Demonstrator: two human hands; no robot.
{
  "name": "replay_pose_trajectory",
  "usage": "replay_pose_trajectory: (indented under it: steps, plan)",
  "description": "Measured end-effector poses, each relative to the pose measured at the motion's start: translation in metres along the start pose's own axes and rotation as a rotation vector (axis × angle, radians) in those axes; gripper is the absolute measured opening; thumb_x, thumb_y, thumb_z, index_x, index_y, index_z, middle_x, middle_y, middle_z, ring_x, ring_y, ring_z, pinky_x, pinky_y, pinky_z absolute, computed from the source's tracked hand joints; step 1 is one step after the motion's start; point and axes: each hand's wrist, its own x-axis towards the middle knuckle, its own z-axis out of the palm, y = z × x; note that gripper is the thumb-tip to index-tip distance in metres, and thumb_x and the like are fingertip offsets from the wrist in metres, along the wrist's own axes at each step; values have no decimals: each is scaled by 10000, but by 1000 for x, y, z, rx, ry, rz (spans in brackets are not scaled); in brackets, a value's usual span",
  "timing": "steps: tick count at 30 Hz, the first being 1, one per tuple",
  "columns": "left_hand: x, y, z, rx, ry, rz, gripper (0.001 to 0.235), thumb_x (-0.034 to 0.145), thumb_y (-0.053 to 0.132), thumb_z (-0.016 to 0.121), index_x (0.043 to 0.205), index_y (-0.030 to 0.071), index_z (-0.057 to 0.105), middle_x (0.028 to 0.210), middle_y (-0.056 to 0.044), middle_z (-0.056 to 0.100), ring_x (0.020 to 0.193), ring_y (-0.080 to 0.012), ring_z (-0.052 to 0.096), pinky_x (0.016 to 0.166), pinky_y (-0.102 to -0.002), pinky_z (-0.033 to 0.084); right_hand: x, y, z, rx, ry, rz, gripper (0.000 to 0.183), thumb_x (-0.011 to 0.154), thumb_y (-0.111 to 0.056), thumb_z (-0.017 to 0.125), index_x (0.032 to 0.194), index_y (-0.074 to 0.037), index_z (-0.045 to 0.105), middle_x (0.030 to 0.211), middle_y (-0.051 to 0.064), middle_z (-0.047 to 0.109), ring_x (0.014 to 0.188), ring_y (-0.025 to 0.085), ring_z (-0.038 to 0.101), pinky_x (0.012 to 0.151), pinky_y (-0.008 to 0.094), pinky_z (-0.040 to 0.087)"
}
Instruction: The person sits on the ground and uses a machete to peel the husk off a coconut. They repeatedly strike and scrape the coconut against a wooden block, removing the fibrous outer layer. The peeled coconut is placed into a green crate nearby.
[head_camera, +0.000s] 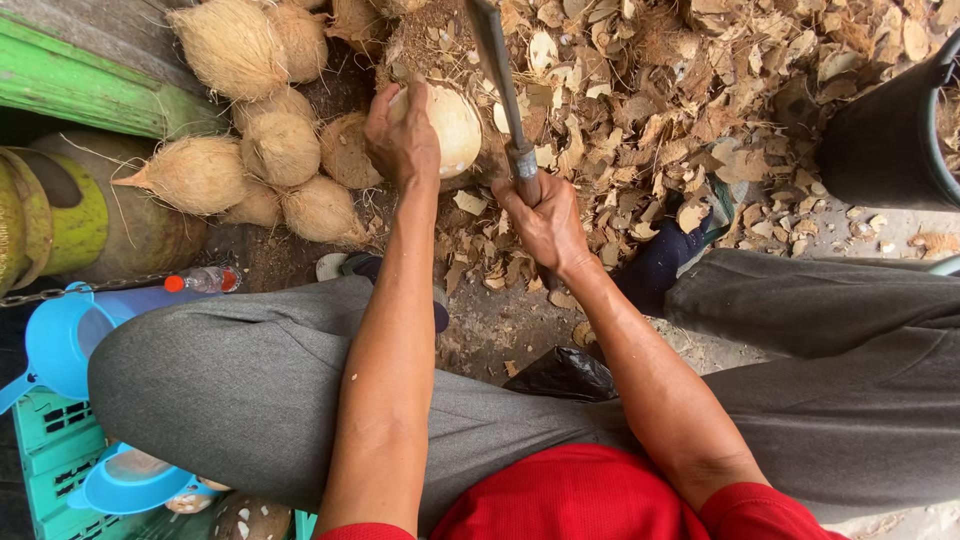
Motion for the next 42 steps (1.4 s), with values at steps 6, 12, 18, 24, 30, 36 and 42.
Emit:
replay_pose_trajectory:
  steps: [6, 12, 18, 24, 30, 36, 42]
  plan:
    - [11, -18, 6, 16, -7, 117, 339, 866, 388, 671, 1096, 149, 742, 907, -42, 756, 740, -193, 717, 635, -375, 577, 10, -10, 1, -128, -175, 134, 399, 995, -357, 636, 706, -140, 468, 618, 1, 490, 460, 116, 429, 426, 341, 421]
    - [15, -20, 7, 205, 19, 223, 402, 875, 473, 761, 1091, 135, 742, 1047, -83, 740, 888, -224, 695, 742, -424, 554, 4, 2, 8, -51, -34, -60, 259, 1022, -312, 600, 861, -109, 599, 632, 10, 519, 470, 137, 427, 441, 330, 427]
    - [5, -8, 4, -113, -58, 147, 404, 840, 492, 686, 1052, 153, 749, 1042, -93, 799, 922, -207, 766, 806, -405, 634, 9, -11, 7, -16, -184, 320, 168, 968, -241, 649, 978, -87, 583, 681, 40, 544, 518, 119, 481, 469, 284, 515]
    - [15, -10, -7, 187, -127, 157, 384, 939, 502, 617, 1082, 165, 731, 1070, -90, 767, 886, -246, 719, 789, -423, 589, 10, -17, -1, -68, -200, 331, 226, 985, -231, 669, 969, -27, 574, 676, 26, 530, 491, 104, 471, 420, 256, 488]
    - [22, -27, -5, 120, -101, 301, 410, 918, 514, 617, 1085, 159, 734, 1144, -86, 723, 970, -227, 728, 847, -412, 602, 13, -30, -16, 223, -309, 434, 262, 948, -249, 675, 768, -80, 587, 578, 35, 547, 396, 141, 454, 349, 303, 418]
    - [23, -33, 2, 99, -109, 255, 448, 946, 553, 588, 1146, 171, 711, 1069, -63, 816, 977, -190, 778, 934, -391, 574, 13, -11, -13, 125, -70, 7, 335, 954, -336, 643, 714, -155, 496, 545, -33, 518, 411, 78, 466, 373, 281, 458]
    - [14, -28, -2, 275, -17, 522, 379, 984, 478, 627, 1047, 134, 774, 1135, -98, 757, 1058, -270, 690, 950, -471, 469, 10, -11, 6, -137, -124, 27, 462, 994, -361, 652, 661, -133, 428, 560, -18, 451, 429, 105, 360, 398, 323, 392]
